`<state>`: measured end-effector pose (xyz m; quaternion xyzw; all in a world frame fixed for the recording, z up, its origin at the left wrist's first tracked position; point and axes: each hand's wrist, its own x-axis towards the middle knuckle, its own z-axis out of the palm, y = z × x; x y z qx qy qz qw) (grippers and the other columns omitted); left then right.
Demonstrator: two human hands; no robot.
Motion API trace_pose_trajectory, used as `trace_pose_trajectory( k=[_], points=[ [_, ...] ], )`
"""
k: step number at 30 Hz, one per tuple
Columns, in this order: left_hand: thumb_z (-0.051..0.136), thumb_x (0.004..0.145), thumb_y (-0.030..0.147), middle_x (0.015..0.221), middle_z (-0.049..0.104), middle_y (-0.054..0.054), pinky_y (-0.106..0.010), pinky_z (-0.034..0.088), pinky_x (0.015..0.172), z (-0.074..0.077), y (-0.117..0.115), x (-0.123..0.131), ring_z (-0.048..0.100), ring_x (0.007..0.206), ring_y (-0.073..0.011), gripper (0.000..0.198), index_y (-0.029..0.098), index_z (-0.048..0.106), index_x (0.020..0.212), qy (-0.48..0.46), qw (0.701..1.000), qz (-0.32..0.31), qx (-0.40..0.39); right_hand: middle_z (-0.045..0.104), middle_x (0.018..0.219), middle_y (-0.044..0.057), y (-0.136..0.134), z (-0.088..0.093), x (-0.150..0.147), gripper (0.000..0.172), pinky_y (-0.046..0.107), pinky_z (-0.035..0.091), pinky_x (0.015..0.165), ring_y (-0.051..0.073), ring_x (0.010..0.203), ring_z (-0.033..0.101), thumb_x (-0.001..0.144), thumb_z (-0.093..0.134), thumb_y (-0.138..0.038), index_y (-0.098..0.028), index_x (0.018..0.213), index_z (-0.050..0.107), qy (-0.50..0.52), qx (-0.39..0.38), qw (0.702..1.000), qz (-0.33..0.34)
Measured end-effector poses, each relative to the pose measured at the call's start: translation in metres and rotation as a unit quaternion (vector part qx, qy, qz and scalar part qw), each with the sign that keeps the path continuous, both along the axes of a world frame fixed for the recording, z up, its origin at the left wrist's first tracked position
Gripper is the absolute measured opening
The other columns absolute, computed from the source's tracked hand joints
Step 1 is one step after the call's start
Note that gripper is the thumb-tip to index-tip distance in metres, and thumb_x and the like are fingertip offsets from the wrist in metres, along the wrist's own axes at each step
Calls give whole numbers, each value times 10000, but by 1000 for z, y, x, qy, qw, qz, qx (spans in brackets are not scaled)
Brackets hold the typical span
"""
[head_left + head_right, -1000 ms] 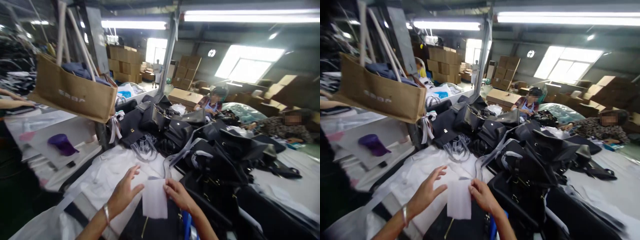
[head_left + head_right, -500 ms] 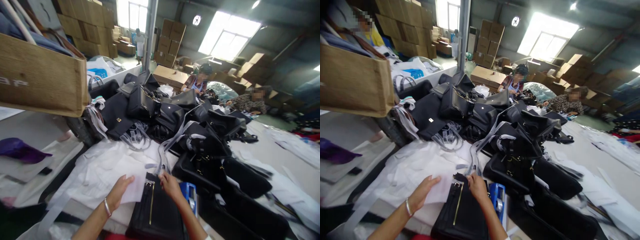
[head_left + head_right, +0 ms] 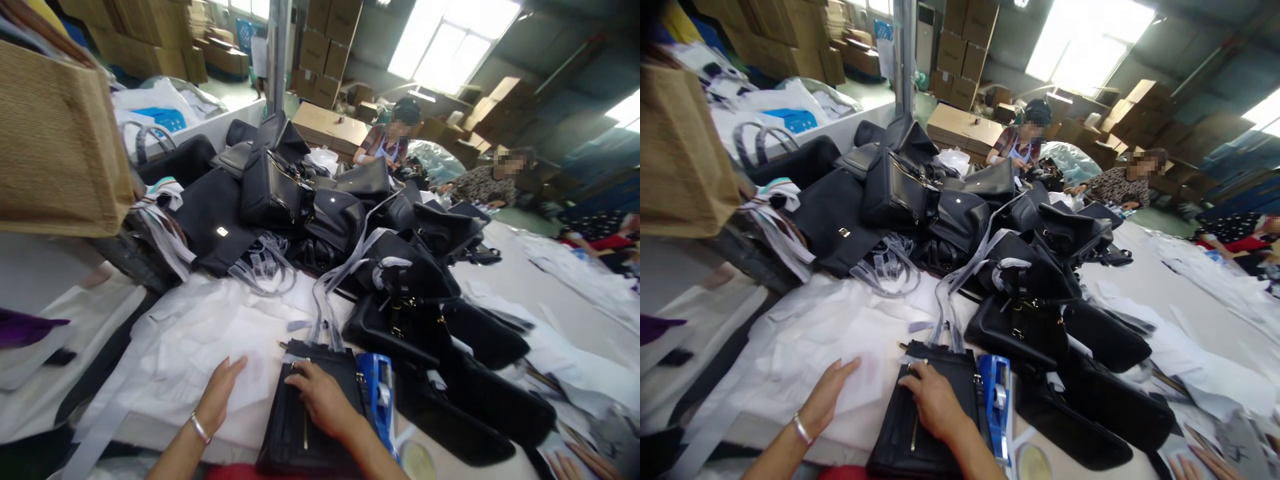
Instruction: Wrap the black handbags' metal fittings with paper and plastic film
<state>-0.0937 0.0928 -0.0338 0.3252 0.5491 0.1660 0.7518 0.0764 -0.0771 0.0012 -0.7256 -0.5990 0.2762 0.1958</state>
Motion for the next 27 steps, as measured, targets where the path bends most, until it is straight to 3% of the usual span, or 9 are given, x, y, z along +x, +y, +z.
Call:
trace_pose_trajectory(
  k=[4, 7, 12, 14, 17, 19, 21, 23, 27],
  points=[
    [715, 770, 300, 995, 719, -89, -362, 517, 881, 15, 4, 15, 675, 935, -231, 330, 135, 612, 1036, -59, 997, -45, 35, 552, 1221, 43, 6, -9, 6, 295, 317, 432, 911, 226, 1041, 539, 862, 508, -129, -266, 1108, 596, -51, 8, 994, 95],
    [715, 764, 357, 1010, 717, -95, -374, 522, 866, 24, 7, 28, 674, 929, -249, 409, 129, 605, 1085, -92, 991, -73, 71, 529, 1239, 55, 9, -14, 10, 315, 325, 428, 924, 221, 1035, 539, 830, 525, -99, -244, 1105, 578, -43, 23, 993, 103],
    [696, 784, 315, 1042, 710, -108, -376, 515, 874, 25, -1, 39, 666, 953, -249, 404, 130, 593, 1128, -98, 988, -98, 64, 335, 1429, 33, -7, -15, -3, 484, 310, 417, 944, 203, 1175, 483, 705, 467, 26, -272, 1074, 565, 53, 49, 993, -90],
    [686, 792, 317, 1040, 712, -104, -366, 510, 874, 23, -8, 41, 668, 940, -246, 394, 133, 600, 1129, -92, 987, -114, 65, 412, 1361, 38, -13, -15, -14, 481, 303, 414, 937, 188, 1127, 516, 704, 437, 34, -270, 1053, 570, 109, 71, 977, -167],
    [665, 809, 343, 1040, 714, -94, -345, 500, 875, 24, -20, 44, 662, 942, -243, 386, 135, 614, 1130, -89, 982, -148, 73, 584, 1012, 23, -15, -15, -29, 367, 276, 451, 812, 168, 896, 578, 767, 437, -28, -258, 1022, 566, 225, 104, 938, -242],
    [648, 819, 362, 1054, 711, -95, -347, 499, 871, 26, -29, 46, 654, 961, -250, 397, 136, 617, 1144, -97, 978, -176, 61, 575, 816, -3, -12, -15, -35, 237, 260, 459, 703, 155, 741, 567, 826, 458, -123, -245, 1003, 559, 323, 110, 896, -285],
    [647, 816, 373, 1069, 706, -104, -364, 504, 864, 30, -39, 50, 646, 978, -266, 422, 134, 616, 1163, -108, 973, -201, 36, 584, 823, 6, -8, -17, -38, 159, 256, 466, 644, 159, 724, 569, 851, 498, -238, -230, 1004, 542, 416, 115, 842, -324],
    [643, 816, 377, 1093, 698, -106, -374, 503, 872, 33, -48, 55, 634, 1006, -276, 434, 137, 616, 1177, -120, 969, -214, 21, 598, 908, 33, -5, -17, -38, 245, 249, 470, 602, 168, 748, 584, 829, 561, -313, -223, 1051, 513, 461, 124, 803, -358],
    [589, 856, 379, 1154, 674, -86, -367, 472, 937, 43, -61, 65, 597, 1080, -268, 393, 162, 621, 1183, -152, 959, -233, 48, 562, 773, -19, 0, -10, -27, 476, 225, 448, 537, 138, 612, 555, 802, 635, -338, -230, 1224, 441, 397, 137, 813, -403]
  ],
)
